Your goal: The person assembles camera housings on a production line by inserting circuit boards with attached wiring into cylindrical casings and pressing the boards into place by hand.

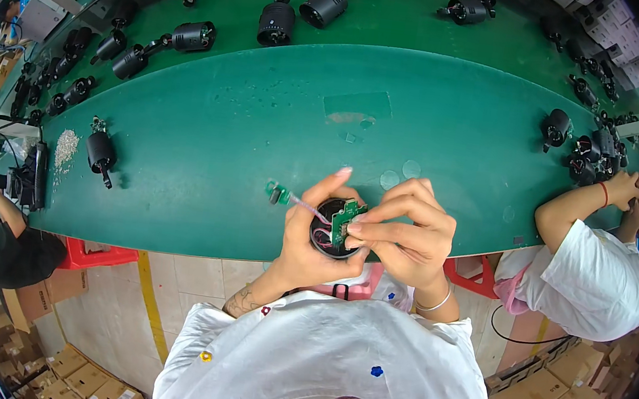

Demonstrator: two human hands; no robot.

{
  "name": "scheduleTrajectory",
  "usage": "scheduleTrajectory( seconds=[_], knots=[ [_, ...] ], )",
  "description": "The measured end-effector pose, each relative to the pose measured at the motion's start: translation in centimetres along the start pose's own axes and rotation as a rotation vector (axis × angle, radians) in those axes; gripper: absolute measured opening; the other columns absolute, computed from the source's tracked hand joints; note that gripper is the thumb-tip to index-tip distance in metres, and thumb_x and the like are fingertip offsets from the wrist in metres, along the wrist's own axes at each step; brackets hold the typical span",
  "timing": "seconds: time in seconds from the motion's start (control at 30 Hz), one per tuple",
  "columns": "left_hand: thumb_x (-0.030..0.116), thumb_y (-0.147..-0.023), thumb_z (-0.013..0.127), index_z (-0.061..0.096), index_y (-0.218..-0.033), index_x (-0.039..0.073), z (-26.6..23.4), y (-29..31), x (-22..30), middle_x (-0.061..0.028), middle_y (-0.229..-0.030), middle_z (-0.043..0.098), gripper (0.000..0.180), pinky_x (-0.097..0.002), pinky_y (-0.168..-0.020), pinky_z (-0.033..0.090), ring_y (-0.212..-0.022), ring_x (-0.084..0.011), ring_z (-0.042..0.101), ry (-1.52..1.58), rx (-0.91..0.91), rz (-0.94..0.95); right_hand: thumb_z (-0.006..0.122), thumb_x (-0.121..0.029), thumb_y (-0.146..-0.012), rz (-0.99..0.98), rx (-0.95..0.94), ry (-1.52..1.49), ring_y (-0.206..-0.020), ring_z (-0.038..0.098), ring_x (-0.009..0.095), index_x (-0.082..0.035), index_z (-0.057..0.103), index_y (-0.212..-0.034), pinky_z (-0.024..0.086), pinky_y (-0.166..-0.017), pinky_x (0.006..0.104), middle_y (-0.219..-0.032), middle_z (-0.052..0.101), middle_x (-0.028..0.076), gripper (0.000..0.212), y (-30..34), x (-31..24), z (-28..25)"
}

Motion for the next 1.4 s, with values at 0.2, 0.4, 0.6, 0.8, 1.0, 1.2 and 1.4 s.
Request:
scheduleTrajectory(
  seconds=[0.2,0.4,0.6,0.8,1.0,1.2,1.4],
  knots=[
    [0.002,-0.058,0.077,0.04,-0.141,0.008,-0.2,-0.3,0.5,-0.0119,-0.1,0.064,0.091,-0.0298,-0.059,0.049,-0.073,-0.0195,0.059,-0.216,-0.033,0.374,0.077,-0.007,-0.061,0.026,-0.084,0.022,-0.071,0.05,0.012,-0.014,0.077,-0.076,0.036,-0.074,0.0268,-0.077,0.068,-0.005,0.017,-0.4,-0.2,0.1],
    [-0.003,-0.062,0.079,0.014,-0.155,0.02,0.0,-0.6,1.5,-0.0099,-0.099,0.063,0.116,-0.0269,-0.063,0.048,-0.078,-0.0172,0.058,-0.41,-0.122,0.451,0.075,-0.006,-0.062,0.005,-0.202,0.066,-0.071,0.049,0.012,-0.013,0.076,-0.075,0.035,-0.074,0.027,-0.077,0.066,-0.005,0.014,-0.7,-0.3,0.8],
    [0.001,-0.063,0.079,0.019,-0.152,0.011,-0.5,-0.3,0.3,-0.0083,-0.091,0.064,0.107,-0.0265,-0.059,0.048,-0.071,-0.017,0.058,-0.346,0.002,0.318,0.073,-0.003,-0.063,-0.001,-0.288,0.184,-0.071,0.049,0.013,-0.012,0.074,-0.076,0.035,-0.073,0.0279,-0.078,0.064,-0.004,0.015,-1.3,-0.9,1.8],
    [0.002,-0.064,0.078,0.026,-0.148,0.001,-1.1,-0.2,-0.5,-0.0088,-0.086,0.067,0.099,-0.0257,-0.053,0.048,-0.065,-0.0171,0.06,-0.302,0.089,0.322,0.071,-0.001,-0.064,-0.12,-0.27,0.342,-0.07,0.048,0.013,-0.01,0.073,-0.078,0.034,-0.071,0.0287,-0.077,0.063,-0.003,0.017,-1.5,-1.5,2.2],
    [0.0,-0.062,0.078,0.027,-0.148,0.001,-1.2,-0.6,-0.1,-0.0101,-0.085,0.067,0.099,-0.0252,-0.053,0.047,-0.064,-0.0165,0.06,-0.27,0.08,0.313,0.071,0.0,-0.064,-0.054,-0.306,0.145,-0.069,0.047,0.014,-0.009,0.072,-0.076,0.034,-0.071,0.0287,-0.075,0.062,-0.002,0.015,-1.7,-0.5,1.9],
    [0.0,-0.062,0.077,0.031,-0.145,-0.001,-1.0,-0.8,-0.2,-0.0099,-0.083,0.067,0.095,-0.025,-0.053,0.047,-0.062,-0.0166,0.059,-0.333,0.003,0.305,0.071,-0.001,-0.066,-0.006,-0.377,0.181,-0.069,0.046,0.014,-0.008,0.072,-0.076,0.034,-0.071,0.0288,-0.074,0.061,-0.002,0.012,-1.7,-0.2,2.2],
    [-0.001,-0.062,0.076,0.031,-0.144,-0.001,-0.9,-0.6,-0.2,-0.0095,-0.085,0.066,0.093,-0.026,-0.056,0.047,-0.065,-0.0171,0.058,-0.404,-0.027,0.211,0.07,-0.003,-0.069,0.022,-0.4,0.3,-0.07,0.047,0.014,-0.008,0.071,-0.076,0.034,-0.071,0.0291,-0.074,0.06,-0.002,0.009,-1.5,-0.2,2.8]
  ],
)
Point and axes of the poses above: each hand's wrist, its own y-axis away from the middle knuckle, its own z-axis out of the palm, x = y × z, the point moved 6 cm from there along -y, towards the middle knuckle
